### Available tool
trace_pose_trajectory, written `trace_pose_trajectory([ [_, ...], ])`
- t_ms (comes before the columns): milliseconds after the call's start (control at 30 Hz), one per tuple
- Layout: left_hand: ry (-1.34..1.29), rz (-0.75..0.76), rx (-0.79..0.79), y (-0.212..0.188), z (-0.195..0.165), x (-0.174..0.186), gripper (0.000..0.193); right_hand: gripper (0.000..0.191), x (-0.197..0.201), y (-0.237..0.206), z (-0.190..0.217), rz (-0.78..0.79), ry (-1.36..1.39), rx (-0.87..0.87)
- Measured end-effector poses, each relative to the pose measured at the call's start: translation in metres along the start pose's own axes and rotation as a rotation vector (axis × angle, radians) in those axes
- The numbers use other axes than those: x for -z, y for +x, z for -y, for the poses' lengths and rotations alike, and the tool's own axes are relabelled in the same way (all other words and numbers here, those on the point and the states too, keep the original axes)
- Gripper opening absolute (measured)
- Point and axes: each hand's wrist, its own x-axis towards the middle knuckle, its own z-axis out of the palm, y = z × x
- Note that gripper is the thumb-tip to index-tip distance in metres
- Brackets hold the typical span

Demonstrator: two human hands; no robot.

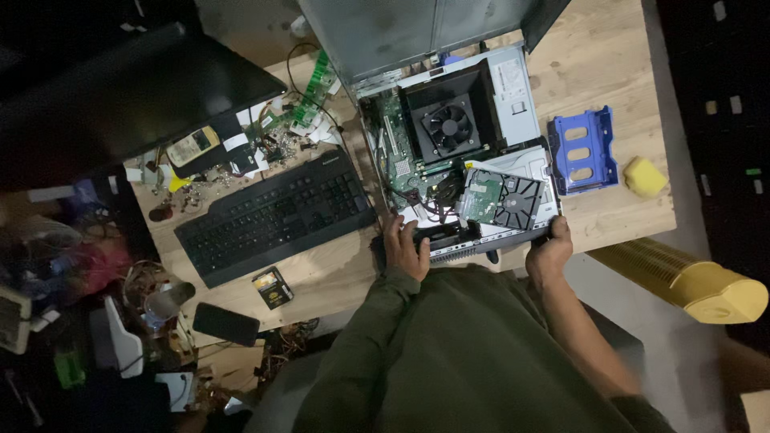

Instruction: The person works inside an open desktop computer case on a workbench. They reposition the case, handle a hard drive, and install RAM modules into the motherboard slots, pressing them into place by hand.

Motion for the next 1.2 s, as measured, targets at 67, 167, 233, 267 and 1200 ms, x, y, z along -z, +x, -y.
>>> trace_pose_trajectory([
  [67, 0.003, 0.007, -0.008, -0.0003, -0.0005, 0.0006, 0.045, 0.033, 0.0035, 0.0004, 0.001, 0.006, -0.024, -0.011],
  [167, 0.009, -0.028, -0.04, 0.0001, -0.0015, 0.0004, 0.044, 0.034, 0.0086, 0.0016, 0.0017, -0.013, -0.05, -0.01],
  [233, 0.035, -0.081, -0.094, 0.0006, -0.002, 0.0001, 0.044, 0.036, 0.0103, 0.0025, 0.002, -0.009, -0.076, -0.007],
  [267, 0.034, -0.071, -0.089, 0.0006, -0.0021, 0.0002, 0.044, 0.038, 0.0105, 0.0029, 0.0023, 0.004, -0.097, -0.006],
  [1200, -0.029, -0.028, 0.0, -0.0003, -0.0018, -0.0022, 0.043, 0.046, 0.0061, -0.001, 0.0092, -0.094, -0.466, -0.138],
])
